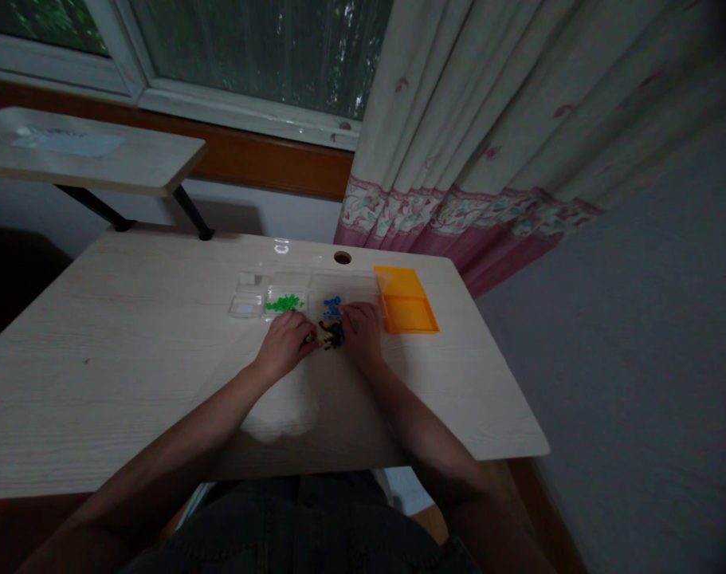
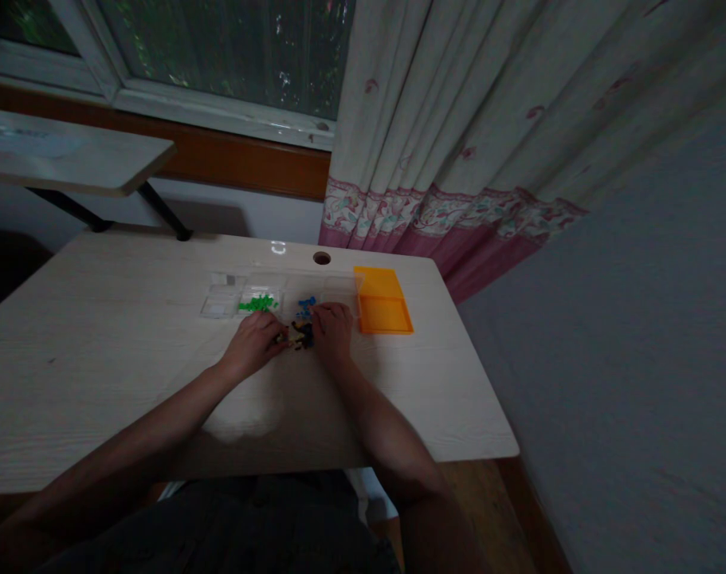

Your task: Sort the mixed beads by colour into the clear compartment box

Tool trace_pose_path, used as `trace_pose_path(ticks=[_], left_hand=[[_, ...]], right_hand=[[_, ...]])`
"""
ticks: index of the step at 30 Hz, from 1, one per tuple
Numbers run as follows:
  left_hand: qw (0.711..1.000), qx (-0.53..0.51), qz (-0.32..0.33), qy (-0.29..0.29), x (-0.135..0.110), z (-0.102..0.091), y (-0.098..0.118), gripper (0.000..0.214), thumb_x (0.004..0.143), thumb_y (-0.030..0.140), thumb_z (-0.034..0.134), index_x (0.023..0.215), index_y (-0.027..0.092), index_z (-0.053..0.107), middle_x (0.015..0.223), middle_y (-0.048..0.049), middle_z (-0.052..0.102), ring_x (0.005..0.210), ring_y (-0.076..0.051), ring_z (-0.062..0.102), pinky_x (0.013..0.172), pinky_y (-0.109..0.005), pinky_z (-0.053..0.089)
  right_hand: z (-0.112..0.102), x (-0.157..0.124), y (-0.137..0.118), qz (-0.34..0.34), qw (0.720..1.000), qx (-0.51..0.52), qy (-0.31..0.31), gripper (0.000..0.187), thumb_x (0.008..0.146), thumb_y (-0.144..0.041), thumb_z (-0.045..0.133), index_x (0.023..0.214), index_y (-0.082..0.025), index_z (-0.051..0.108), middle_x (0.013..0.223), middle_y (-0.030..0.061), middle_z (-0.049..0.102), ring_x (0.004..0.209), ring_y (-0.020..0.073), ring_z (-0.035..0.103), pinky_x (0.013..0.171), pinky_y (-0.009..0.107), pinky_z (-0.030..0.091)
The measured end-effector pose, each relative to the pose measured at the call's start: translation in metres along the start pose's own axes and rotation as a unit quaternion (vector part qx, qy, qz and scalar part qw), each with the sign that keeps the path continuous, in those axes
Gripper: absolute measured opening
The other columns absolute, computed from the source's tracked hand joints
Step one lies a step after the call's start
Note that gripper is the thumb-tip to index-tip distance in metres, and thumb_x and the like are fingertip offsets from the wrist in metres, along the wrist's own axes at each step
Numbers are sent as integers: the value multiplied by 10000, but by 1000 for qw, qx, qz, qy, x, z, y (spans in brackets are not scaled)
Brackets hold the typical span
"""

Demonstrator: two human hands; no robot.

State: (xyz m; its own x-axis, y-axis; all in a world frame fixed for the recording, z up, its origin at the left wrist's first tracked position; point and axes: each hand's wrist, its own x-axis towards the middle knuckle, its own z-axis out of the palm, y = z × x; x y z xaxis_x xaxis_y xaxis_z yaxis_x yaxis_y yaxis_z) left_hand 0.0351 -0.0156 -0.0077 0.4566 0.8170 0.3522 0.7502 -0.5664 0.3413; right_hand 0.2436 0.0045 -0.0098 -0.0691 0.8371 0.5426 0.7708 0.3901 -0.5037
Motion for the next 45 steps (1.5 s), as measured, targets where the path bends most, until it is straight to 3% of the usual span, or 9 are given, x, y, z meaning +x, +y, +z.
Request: trace_pose_path(ticks=[10, 17, 24, 30, 34, 45], left_hand=[[1000, 0, -8, 16, 1, 1, -3, 134, 864, 333, 657, 845, 200, 666, 901, -83, 603, 944, -267, 538, 839, -417, 455], [990, -100, -37, 88, 3, -1, 1, 146, 936, 306, 543, 885, 185, 606, 880, -61, 613, 900, -224, 569, 833, -373, 468], [968, -212, -120, 59, 0, -4, 8, 158, 936, 365, 523, 938, 213, 565, 735, -3, 653, 699, -175, 627, 673, -289, 482], [954, -264, -135, 32, -2, -8, 10, 242, 967, 365, 422, 1129, 207, 511, 664, 32, 652, 601, -156, 643, 610, -249, 472], [956, -256, -141, 13, -2, -9, 10, 289, 992, 363, 358, 1175, 192, 503, 654, 30, 639, 605, -153, 648, 607, -234, 464], [959, -246, -141, 7, -3, -8, 11, 305, 1001, 367, 349, 1178, 195, 528, 594, 48, 592, 581, -145, 628, 604, -224, 454]], right_hand=[[0, -1, -2, -14, 1000, 2, 4, 223, 949, -266, 526, 997, -240, 742, 988, 77, 689, 1005, 232, 567, 947, 414, 448], [-5, -3, -10, -54, 998, 10, -26, 190, 930, -259, 570, 1005, -240, 744, 997, 76, 691, 1037, 226, 569, 957, 405, 445], [0, -9, -15, -158, 984, 43, -70, 171, 887, -352, 640, 987, -256, 740, 1007, 53, 712, 1053, 212, 583, 973, 387, 443], [6, -10, -15, -185, 978, 49, -80, 181, 896, -358, 632, 990, -252, 744, 957, 47, 727, 998, 195, 610, 963, 372, 445], [9, -11, -14, -218, 972, 70, -55, 180, 907, -336, 624, 1006, -249, 746, 922, 49, 729, 978, 187, 614, 946, 363, 450], [10, -13, -15, -209, 971, 84, -75, 152, 917, -313, 614, 927, -262, 757, 894, 46, 723, 973, 190, 603, 927, 365, 454]])
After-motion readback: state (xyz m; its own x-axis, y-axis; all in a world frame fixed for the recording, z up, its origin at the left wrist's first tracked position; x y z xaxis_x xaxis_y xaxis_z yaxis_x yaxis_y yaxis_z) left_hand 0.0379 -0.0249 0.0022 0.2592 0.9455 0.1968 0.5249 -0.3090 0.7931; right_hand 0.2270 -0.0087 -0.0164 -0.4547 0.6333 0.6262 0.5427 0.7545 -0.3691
